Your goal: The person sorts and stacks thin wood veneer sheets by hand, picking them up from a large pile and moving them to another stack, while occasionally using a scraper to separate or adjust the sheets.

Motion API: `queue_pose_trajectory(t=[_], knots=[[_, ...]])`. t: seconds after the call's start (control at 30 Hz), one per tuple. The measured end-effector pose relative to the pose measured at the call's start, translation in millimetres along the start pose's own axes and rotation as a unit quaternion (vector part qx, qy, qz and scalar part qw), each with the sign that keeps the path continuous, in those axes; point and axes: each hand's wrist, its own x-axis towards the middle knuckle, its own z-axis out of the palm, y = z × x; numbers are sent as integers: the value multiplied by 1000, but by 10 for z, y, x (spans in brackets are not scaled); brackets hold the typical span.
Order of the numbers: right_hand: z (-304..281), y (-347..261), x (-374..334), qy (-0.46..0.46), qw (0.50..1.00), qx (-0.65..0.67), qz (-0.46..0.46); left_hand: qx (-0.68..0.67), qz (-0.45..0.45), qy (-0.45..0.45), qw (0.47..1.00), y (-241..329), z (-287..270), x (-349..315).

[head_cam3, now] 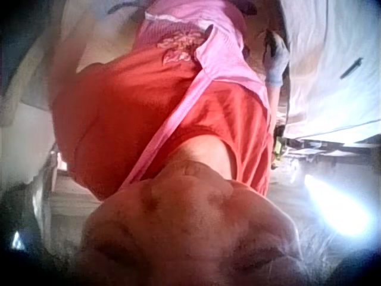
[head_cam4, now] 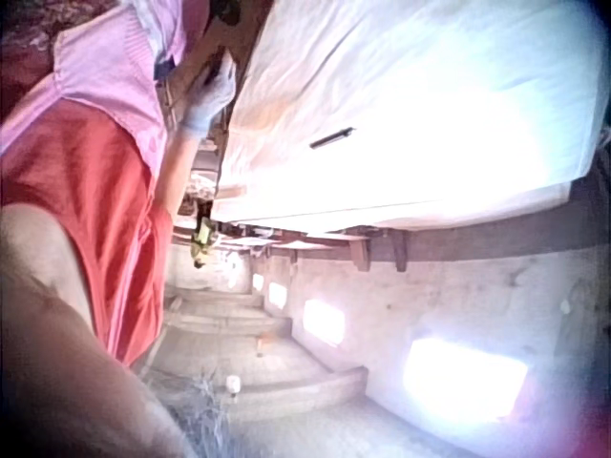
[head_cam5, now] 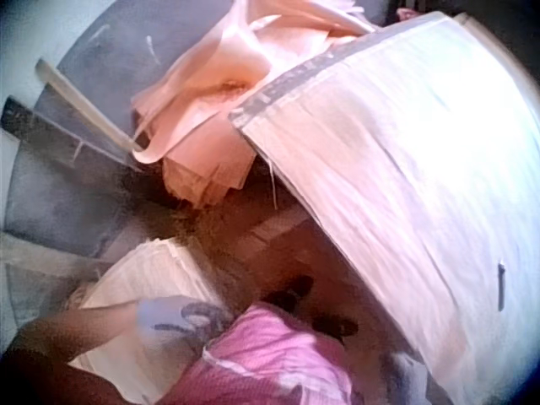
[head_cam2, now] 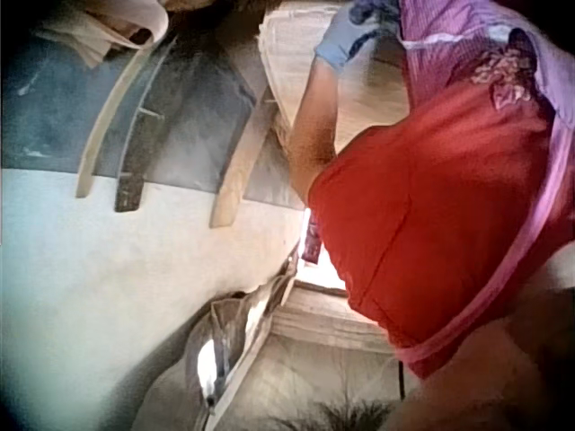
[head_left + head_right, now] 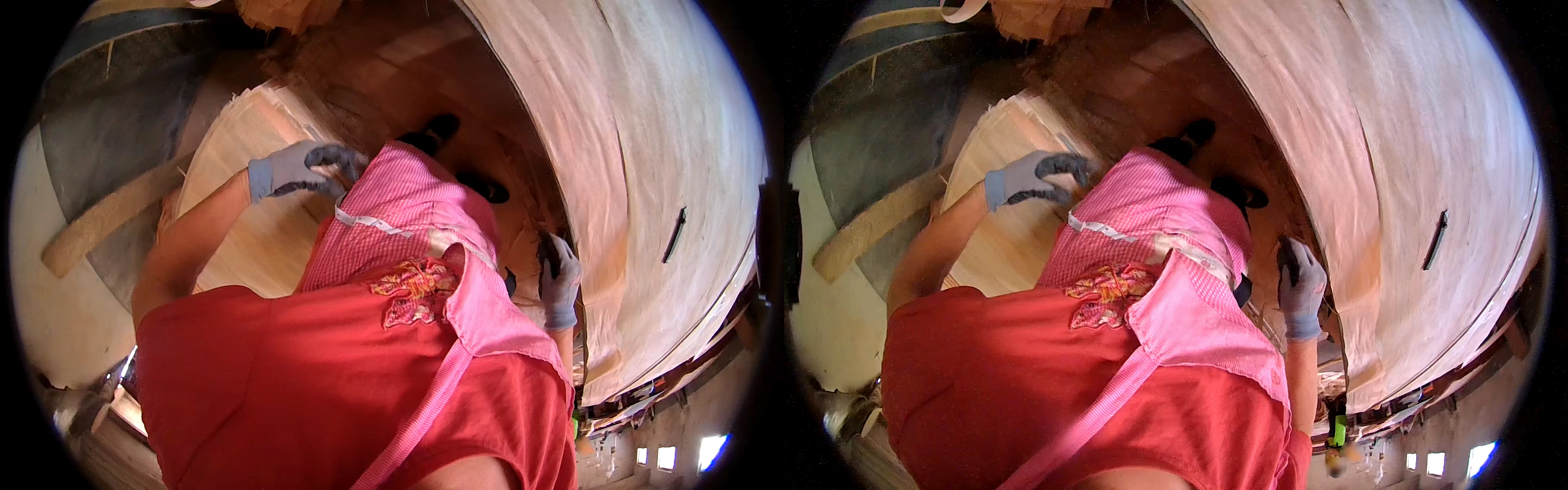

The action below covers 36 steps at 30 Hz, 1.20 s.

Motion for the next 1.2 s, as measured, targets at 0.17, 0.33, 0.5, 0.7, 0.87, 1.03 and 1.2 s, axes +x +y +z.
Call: queue_pose_trajectory(t=[0.17,0.33,0.5,0.7,0.87,1.03,1.2], knots=[[4,-143,194,-14,999,28,-5,164,-58,-91,981,-54,85,-52],[46,-169,215,-46,999,17,-3,240,-52,-105,964,-247,22,-8],[6,-168,348,-69,996,10,-55,355,-165,-126,912,408,-59,33],[75,-268,688,-82,990,-4,-118,431,-217,-96,871,1322,-75,112],[-10,-567,1100,-62,983,-25,-174,22,210,128,969,587,-715,287],[-288,-959,1967,120,944,-141,-272,-206,309,249,894,766,-300,529],[-354,-1240,2967,257,899,-186,-303,-273,296,291,868,1184,-416,712]])
